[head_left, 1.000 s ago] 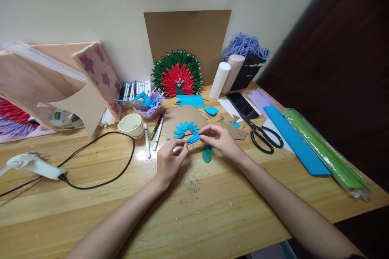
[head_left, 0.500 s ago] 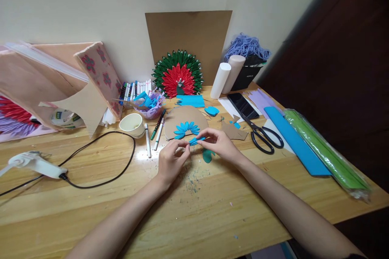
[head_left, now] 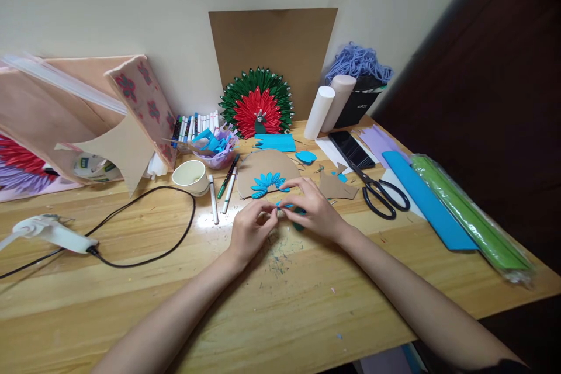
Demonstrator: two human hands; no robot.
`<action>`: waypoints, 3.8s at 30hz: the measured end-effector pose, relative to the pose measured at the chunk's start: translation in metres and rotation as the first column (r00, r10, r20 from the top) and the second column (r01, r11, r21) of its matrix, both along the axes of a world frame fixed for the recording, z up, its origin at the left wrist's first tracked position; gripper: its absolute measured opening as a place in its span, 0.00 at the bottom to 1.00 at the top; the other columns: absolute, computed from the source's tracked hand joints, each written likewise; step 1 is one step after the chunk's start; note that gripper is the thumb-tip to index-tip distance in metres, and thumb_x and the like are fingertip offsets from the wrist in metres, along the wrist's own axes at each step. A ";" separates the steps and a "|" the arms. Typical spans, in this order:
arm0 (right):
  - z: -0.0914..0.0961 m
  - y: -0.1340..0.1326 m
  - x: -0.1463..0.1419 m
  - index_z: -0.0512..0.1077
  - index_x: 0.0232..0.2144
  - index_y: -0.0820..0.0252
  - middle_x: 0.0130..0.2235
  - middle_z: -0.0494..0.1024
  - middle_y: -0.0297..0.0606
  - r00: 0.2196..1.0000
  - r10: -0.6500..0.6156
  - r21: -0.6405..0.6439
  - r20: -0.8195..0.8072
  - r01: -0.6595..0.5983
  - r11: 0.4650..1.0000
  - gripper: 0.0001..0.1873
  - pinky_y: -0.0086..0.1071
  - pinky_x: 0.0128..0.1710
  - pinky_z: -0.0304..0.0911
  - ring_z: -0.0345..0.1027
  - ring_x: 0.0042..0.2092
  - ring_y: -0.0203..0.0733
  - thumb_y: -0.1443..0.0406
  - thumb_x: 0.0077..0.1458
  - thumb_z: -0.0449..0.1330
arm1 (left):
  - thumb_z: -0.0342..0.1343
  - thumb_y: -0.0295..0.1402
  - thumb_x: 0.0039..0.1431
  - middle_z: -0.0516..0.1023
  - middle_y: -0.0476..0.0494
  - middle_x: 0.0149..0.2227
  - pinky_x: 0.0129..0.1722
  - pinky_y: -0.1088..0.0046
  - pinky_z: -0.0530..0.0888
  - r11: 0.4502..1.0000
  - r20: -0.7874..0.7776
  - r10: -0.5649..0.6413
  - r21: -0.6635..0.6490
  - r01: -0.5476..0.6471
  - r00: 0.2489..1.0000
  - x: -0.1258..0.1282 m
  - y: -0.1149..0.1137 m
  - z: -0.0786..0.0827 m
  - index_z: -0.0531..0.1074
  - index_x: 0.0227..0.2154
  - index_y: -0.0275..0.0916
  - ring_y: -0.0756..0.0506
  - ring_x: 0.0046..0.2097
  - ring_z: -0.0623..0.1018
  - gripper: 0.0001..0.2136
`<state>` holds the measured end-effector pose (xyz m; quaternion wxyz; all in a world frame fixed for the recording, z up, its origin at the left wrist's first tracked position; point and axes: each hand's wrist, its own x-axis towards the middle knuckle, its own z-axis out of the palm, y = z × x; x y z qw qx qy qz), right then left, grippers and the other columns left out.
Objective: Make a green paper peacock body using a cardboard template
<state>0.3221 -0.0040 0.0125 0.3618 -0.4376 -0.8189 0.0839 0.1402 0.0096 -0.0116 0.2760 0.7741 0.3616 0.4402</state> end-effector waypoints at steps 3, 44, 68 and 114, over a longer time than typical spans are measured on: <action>-0.002 0.002 0.001 0.73 0.32 0.58 0.45 0.70 0.45 0.998 0.032 0.050 0.056 -0.035 0.998 0.04 0.46 0.47 0.62 0.63 0.48 0.48 0.68 0.55 0.57 | 0.54 0.28 0.56 0.76 0.45 0.30 0.31 0.74 0.74 0.999 -0.003 -0.014 -0.036 0.013 1.000 0.000 -0.001 -0.001 0.72 0.30 0.39 0.48 0.33 0.75 0.02; 0.007 0.083 0.051 0.70 0.24 0.62 0.35 0.71 0.46 0.873 0.125 -0.139 0.471 -0.067 0.988 0.05 0.39 0.39 0.63 0.63 0.39 0.46 0.74 0.47 0.58 | 0.53 0.28 0.57 0.75 0.41 0.42 0.50 0.55 0.67 0.992 -0.224 0.096 0.096 -0.076 0.970 -0.002 0.012 -0.003 0.70 0.41 0.39 0.39 0.52 0.68 0.09; 0.002 0.090 0.037 0.70 0.23 0.64 0.34 0.71 0.44 0.862 0.158 -0.234 0.482 -0.047 0.971 0.04 0.36 0.41 0.59 0.62 0.40 0.45 0.75 0.46 0.59 | 0.48 0.33 0.60 0.66 0.43 0.57 0.61 0.45 0.52 0.996 -0.504 0.010 0.083 0.037 0.863 0.002 0.009 -0.003 0.67 0.44 0.39 0.37 0.59 0.60 0.11; 0.003 0.085 0.033 0.71 0.23 0.62 0.35 0.72 0.45 0.863 0.175 -0.147 0.474 -0.118 0.982 0.06 0.39 0.42 0.62 0.61 0.42 0.47 0.75 0.47 0.58 | 0.49 0.34 0.60 0.67 0.42 0.56 0.61 0.48 0.52 0.997 -0.521 0.005 0.071 0.038 0.854 0.003 0.007 -0.001 0.67 0.44 0.39 0.38 0.58 0.61 0.11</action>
